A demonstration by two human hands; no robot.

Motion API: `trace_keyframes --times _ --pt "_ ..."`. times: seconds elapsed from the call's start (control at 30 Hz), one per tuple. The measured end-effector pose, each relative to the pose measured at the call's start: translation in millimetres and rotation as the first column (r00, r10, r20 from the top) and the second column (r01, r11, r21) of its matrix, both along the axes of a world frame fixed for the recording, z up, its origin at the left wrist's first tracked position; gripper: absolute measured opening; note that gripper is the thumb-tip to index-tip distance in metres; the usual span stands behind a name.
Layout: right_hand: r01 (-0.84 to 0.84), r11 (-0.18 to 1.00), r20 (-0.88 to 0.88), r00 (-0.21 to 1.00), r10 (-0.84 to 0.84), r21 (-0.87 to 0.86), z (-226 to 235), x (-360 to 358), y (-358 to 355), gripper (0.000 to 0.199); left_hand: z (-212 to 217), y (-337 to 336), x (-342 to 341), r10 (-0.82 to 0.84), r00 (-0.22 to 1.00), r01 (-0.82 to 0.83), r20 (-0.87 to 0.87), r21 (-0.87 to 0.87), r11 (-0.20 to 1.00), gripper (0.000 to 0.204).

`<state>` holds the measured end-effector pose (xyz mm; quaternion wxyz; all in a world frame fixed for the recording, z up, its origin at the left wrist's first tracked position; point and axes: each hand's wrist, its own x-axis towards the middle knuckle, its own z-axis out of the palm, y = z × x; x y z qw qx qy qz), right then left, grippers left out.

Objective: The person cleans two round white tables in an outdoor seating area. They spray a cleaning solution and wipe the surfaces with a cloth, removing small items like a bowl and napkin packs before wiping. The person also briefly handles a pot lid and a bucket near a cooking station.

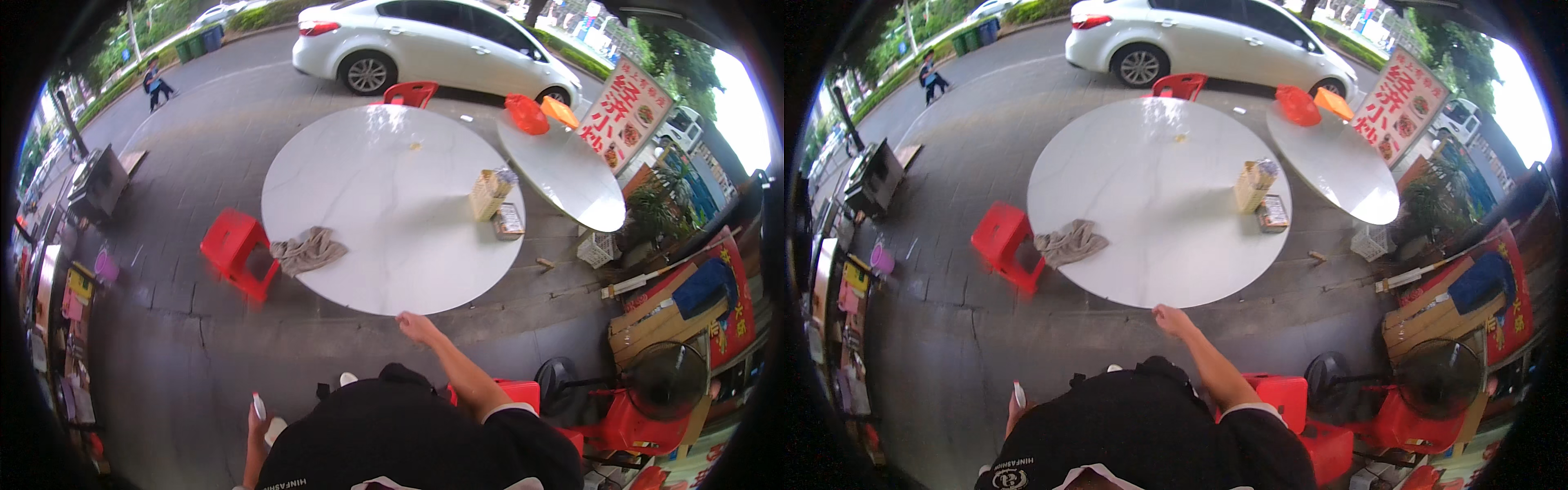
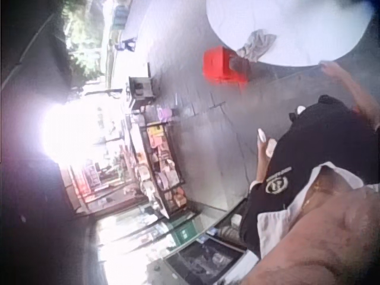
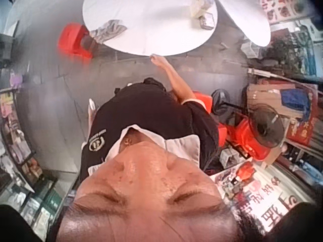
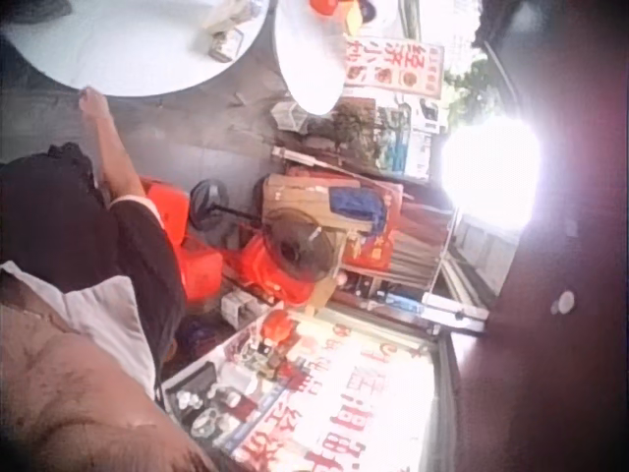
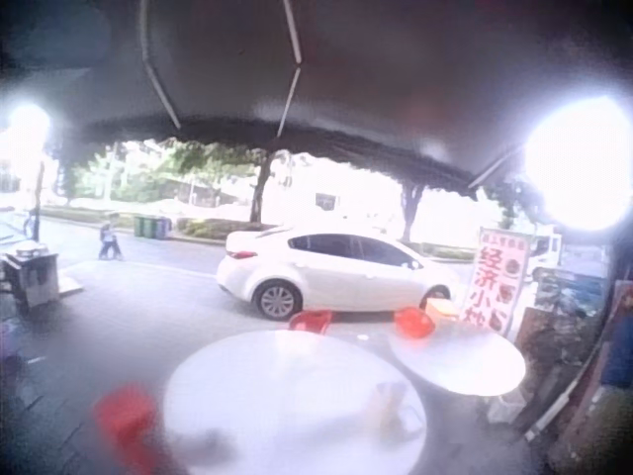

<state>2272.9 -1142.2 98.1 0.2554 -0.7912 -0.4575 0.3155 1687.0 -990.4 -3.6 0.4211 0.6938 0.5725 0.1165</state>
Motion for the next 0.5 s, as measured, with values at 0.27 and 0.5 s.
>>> trace_keyframes --times 0.27,0.5 --pt "-0.355 0.935 0.253 0.903 0.346 -0.012 19.6 -21.5 191.8 0.039 69.6 18.7 19.1 0.311 0.906 -0.281 0.287 -0.142 0.949 0.049" --pt "-0.421 0.906 0.521 0.782 0.343 0.035 -6.5 -46.3 336.2 0.055 59.5 -100.0 -39.3 0.648 0.712 -0.607 0.27 -0.226 0.762 0.045"
